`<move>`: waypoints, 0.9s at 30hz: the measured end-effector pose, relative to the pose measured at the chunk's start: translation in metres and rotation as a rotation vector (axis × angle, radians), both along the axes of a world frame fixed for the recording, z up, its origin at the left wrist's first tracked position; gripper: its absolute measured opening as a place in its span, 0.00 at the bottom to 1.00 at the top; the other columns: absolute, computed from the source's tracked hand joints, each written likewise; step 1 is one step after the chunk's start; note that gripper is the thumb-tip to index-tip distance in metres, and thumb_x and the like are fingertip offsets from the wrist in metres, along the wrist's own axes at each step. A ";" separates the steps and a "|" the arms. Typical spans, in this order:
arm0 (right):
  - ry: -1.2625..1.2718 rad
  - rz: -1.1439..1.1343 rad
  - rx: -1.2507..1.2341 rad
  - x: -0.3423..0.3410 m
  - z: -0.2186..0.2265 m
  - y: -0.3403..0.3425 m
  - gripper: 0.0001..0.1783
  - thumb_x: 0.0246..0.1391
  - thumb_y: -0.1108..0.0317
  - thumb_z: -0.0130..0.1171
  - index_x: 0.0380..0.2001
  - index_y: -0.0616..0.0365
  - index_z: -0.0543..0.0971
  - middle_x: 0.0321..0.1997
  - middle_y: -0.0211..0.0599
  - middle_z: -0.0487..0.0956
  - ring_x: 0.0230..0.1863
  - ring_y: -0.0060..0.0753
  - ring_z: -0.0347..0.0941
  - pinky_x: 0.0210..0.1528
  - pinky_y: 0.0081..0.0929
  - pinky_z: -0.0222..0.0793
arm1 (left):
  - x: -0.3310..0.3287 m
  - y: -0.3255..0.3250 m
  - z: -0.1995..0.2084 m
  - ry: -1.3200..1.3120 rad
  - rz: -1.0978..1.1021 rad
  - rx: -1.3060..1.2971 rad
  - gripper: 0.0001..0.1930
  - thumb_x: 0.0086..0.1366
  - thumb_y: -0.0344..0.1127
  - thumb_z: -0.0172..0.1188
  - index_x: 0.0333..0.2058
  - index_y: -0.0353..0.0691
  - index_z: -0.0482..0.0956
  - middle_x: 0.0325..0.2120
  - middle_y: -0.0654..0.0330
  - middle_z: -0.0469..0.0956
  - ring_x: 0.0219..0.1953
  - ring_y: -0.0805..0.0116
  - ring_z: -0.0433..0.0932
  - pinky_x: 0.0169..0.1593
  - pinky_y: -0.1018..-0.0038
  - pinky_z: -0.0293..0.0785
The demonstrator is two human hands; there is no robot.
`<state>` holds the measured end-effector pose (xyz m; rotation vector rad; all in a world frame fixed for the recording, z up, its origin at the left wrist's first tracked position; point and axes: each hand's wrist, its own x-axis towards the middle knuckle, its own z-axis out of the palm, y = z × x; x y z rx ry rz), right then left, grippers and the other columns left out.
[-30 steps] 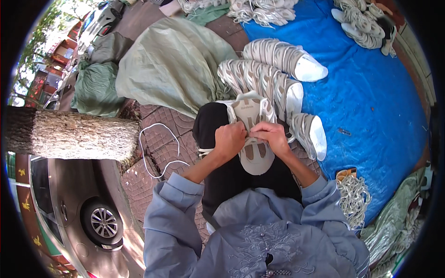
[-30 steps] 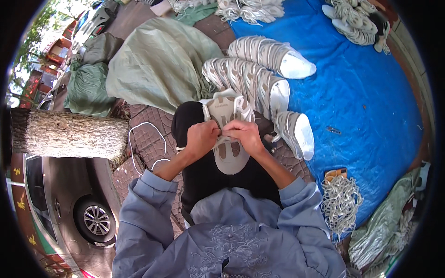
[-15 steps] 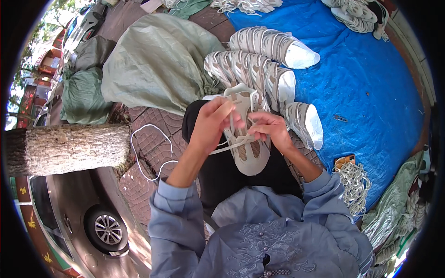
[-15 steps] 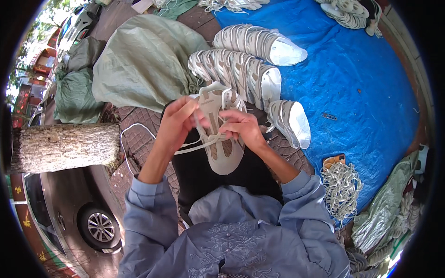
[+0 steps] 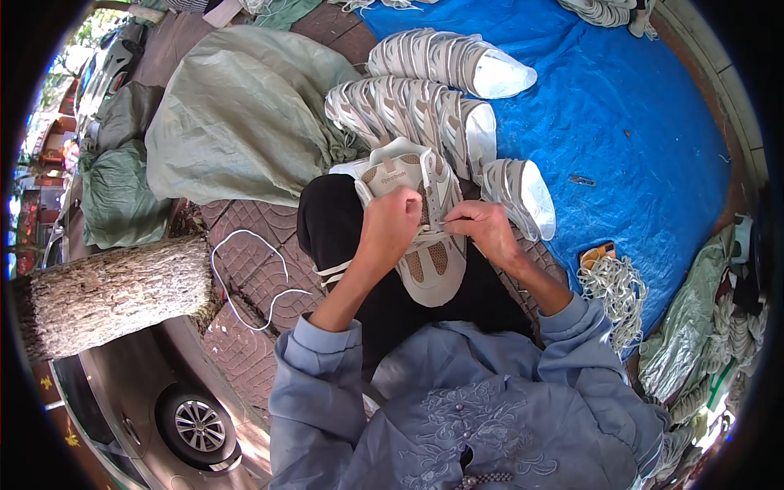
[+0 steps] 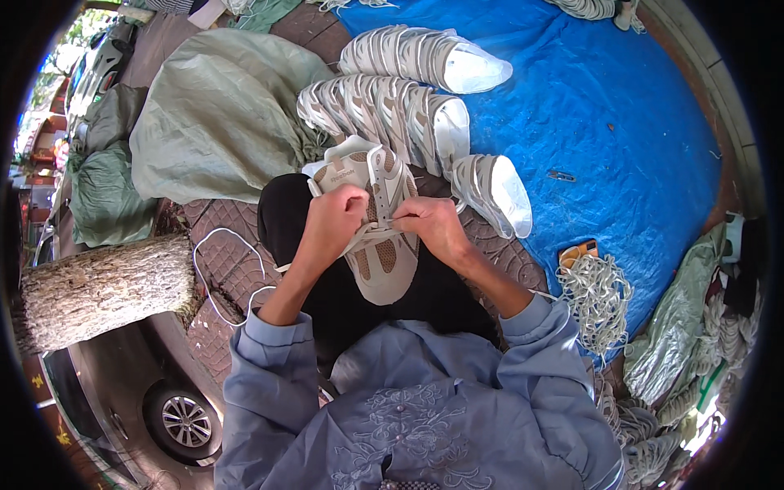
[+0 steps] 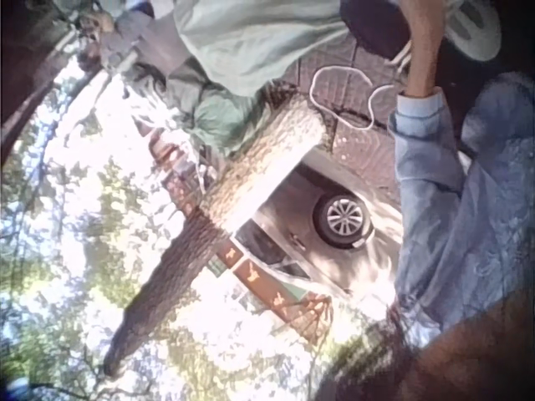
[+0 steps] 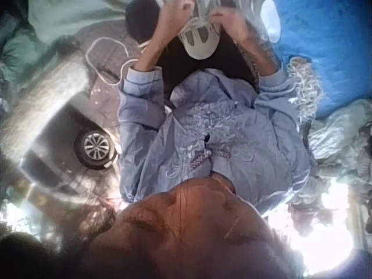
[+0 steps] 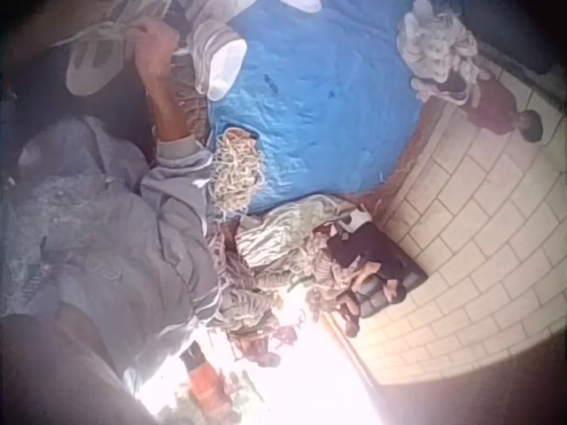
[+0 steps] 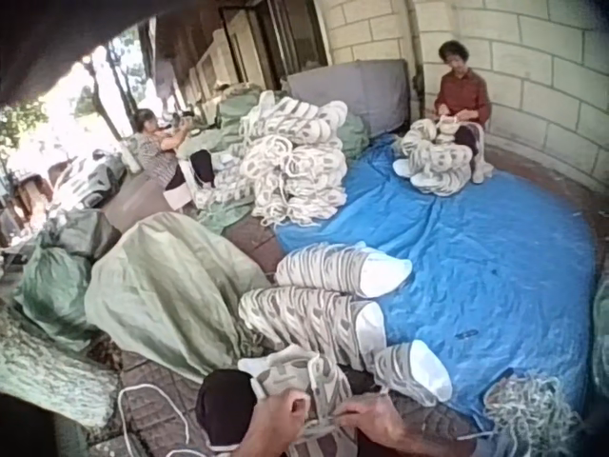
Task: The person sits on a low stool outdoors and laces a white sneaker held on their lap. They thread the laces through the eyelets and pull them tight repeatedly, working on a single shoe while surrounded by a pile of similar footwear.
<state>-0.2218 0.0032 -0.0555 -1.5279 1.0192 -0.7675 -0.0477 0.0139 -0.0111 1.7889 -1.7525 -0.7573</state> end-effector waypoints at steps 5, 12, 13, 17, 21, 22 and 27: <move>0.280 0.022 -0.323 0.001 0.001 -0.002 0.06 0.37 0.71 0.59 0.20 0.62 0.74 0.20 0.38 0.72 0.24 0.33 0.71 0.29 0.27 0.66 | -0.012 -0.010 -0.001 -0.072 -0.103 0.155 0.08 0.51 0.30 0.50 0.25 0.32 0.75 0.21 0.45 0.73 0.28 0.47 0.73 0.34 0.60 0.69; 0.552 0.003 -0.752 0.013 0.000 0.002 0.04 0.35 0.71 0.54 0.15 0.58 0.71 0.16 0.38 0.71 0.20 0.38 0.72 0.22 0.31 0.68 | -0.016 -0.008 0.000 -0.024 -0.200 0.180 0.08 0.50 0.30 0.49 0.23 0.30 0.74 0.20 0.44 0.73 0.26 0.47 0.73 0.32 0.62 0.68; 0.538 -0.032 -0.742 0.016 -0.001 0.003 0.04 0.36 0.72 0.55 0.15 0.58 0.70 0.16 0.39 0.70 0.20 0.39 0.71 0.21 0.32 0.67 | -0.018 -0.007 0.001 -0.035 -0.225 0.110 0.08 0.49 0.30 0.49 0.21 0.30 0.74 0.21 0.43 0.73 0.28 0.45 0.73 0.34 0.59 0.68; 0.504 -0.080 -0.731 0.020 -0.005 0.006 0.05 0.35 0.73 0.54 0.14 0.59 0.69 0.17 0.38 0.70 0.21 0.40 0.71 0.21 0.33 0.67 | -0.025 -0.004 0.004 0.006 -0.174 0.114 0.08 0.50 0.28 0.48 0.22 0.30 0.74 0.20 0.44 0.73 0.26 0.46 0.73 0.32 0.62 0.69; 0.385 -0.028 -0.718 0.007 -0.010 0.006 0.04 0.35 0.72 0.56 0.17 0.59 0.72 0.20 0.36 0.72 0.22 0.39 0.71 0.25 0.31 0.68 | -0.018 -0.003 0.008 0.152 -0.138 0.318 0.08 0.49 0.27 0.48 0.25 0.33 0.76 0.19 0.47 0.73 0.24 0.50 0.74 0.31 0.65 0.70; 0.350 0.007 -0.705 0.003 -0.012 0.006 0.04 0.35 0.72 0.56 0.18 0.59 0.72 0.20 0.35 0.72 0.22 0.39 0.71 0.25 0.30 0.68 | -0.014 -0.004 0.008 0.080 -0.200 0.289 0.08 0.49 0.27 0.48 0.26 0.33 0.76 0.17 0.49 0.73 0.22 0.55 0.74 0.29 0.67 0.70; 0.089 -0.045 -0.279 0.000 -0.021 0.001 0.05 0.35 0.73 0.59 0.19 0.60 0.73 0.21 0.36 0.72 0.23 0.33 0.70 0.26 0.25 0.66 | -0.009 -0.016 0.002 -0.188 -0.397 0.164 0.07 0.48 0.29 0.49 0.24 0.38 0.77 0.20 0.48 0.74 0.24 0.50 0.74 0.30 0.62 0.69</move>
